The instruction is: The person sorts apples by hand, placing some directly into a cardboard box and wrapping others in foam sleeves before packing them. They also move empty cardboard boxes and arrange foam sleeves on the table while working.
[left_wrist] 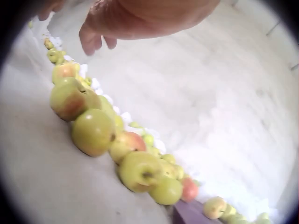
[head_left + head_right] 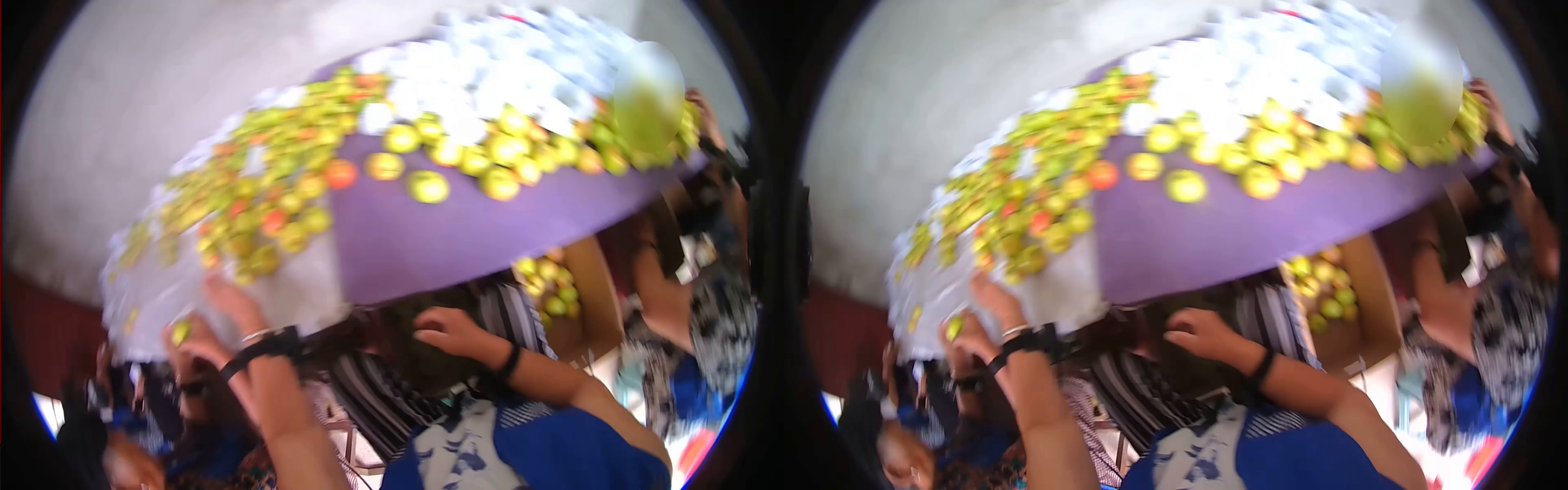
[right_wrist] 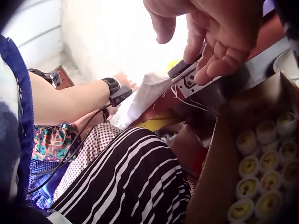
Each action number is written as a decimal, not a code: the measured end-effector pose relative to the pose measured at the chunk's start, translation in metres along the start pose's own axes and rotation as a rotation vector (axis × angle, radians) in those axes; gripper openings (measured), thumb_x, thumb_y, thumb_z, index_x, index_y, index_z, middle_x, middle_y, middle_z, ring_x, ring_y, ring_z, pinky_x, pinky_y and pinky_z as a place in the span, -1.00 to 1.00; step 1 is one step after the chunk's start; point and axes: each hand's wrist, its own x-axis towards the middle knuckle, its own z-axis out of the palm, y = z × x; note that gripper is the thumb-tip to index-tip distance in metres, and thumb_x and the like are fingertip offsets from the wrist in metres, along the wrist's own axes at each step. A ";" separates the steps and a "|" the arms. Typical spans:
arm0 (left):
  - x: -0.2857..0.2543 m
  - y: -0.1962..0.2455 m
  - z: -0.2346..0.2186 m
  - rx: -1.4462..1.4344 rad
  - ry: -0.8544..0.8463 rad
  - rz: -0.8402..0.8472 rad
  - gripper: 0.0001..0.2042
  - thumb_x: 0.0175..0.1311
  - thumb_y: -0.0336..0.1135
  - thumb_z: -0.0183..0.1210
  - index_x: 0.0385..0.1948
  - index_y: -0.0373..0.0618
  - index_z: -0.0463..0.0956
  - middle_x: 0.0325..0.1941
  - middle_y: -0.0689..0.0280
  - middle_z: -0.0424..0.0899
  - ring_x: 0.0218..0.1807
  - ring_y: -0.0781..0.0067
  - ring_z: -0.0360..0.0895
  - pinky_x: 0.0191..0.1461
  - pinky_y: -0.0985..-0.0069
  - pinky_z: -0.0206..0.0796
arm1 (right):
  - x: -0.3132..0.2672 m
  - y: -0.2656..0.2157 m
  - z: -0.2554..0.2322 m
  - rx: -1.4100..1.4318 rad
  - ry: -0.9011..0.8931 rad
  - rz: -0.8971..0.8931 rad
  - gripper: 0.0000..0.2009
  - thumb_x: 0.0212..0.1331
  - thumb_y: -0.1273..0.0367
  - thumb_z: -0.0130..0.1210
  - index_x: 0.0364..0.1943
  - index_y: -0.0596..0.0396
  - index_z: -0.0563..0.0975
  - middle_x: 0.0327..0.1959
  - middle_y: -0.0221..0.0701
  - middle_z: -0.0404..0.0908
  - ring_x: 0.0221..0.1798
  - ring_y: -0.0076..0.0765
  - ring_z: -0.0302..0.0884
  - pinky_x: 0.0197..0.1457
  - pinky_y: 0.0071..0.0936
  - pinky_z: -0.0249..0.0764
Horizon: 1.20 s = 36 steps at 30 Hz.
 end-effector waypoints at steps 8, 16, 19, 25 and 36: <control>-0.082 0.078 0.013 -0.254 -0.341 -0.112 -0.68 0.28 -0.30 -0.13 -0.08 -0.37 0.36 -0.05 0.12 0.45 0.01 0.27 0.34 0.13 0.41 0.12 | -0.051 -0.029 -0.069 0.482 0.097 -0.012 -0.84 0.08 0.47 0.06 -0.24 0.17 0.51 -0.28 -0.38 0.54 -0.20 -0.52 0.47 -0.13 -0.58 0.41; -0.281 0.206 -0.018 -0.456 -1.070 0.433 -0.77 0.11 -0.43 0.00 -0.20 -0.29 0.41 -0.06 0.12 0.46 0.03 0.18 0.37 0.16 0.34 0.13 | -0.112 0.133 -0.192 -0.076 0.716 0.530 -0.82 -0.12 0.39 0.11 -0.42 0.21 0.56 -0.53 -0.33 0.57 -0.45 -0.45 0.49 -0.35 -0.49 0.42; -0.335 0.221 -0.017 -0.507 -1.294 0.562 -0.74 -0.04 -0.35 0.11 -0.26 -0.15 0.46 -0.06 0.16 0.45 0.07 0.01 0.32 0.23 0.15 -0.02 | -0.123 0.208 -0.202 -0.525 0.525 0.649 -0.81 -0.19 0.33 0.17 -0.43 0.09 0.58 -0.49 -0.28 0.58 -0.41 -0.33 0.54 -0.28 -0.42 0.45; -0.359 0.220 -0.013 -0.264 -1.238 0.764 -0.77 -0.12 -0.26 0.12 -0.38 -0.05 0.57 -0.09 0.26 0.52 0.15 0.06 0.28 0.29 0.05 -0.22 | -0.124 0.341 -0.188 -0.627 0.054 0.844 -0.65 -0.17 0.23 0.21 -0.24 0.04 0.51 -0.36 -0.36 0.55 -0.30 -0.38 0.52 -0.32 -0.51 0.47; -0.356 0.199 -0.011 -0.224 -1.319 0.737 -0.73 0.07 -0.05 -0.01 -0.30 0.15 0.61 -0.08 0.38 0.54 0.17 0.17 0.24 0.30 0.09 -0.24 | -0.094 0.456 -0.158 -0.251 0.493 1.165 -0.18 -0.24 -0.03 0.20 0.03 0.36 0.27 0.01 -0.04 0.41 0.10 -0.11 0.37 0.11 -0.40 0.31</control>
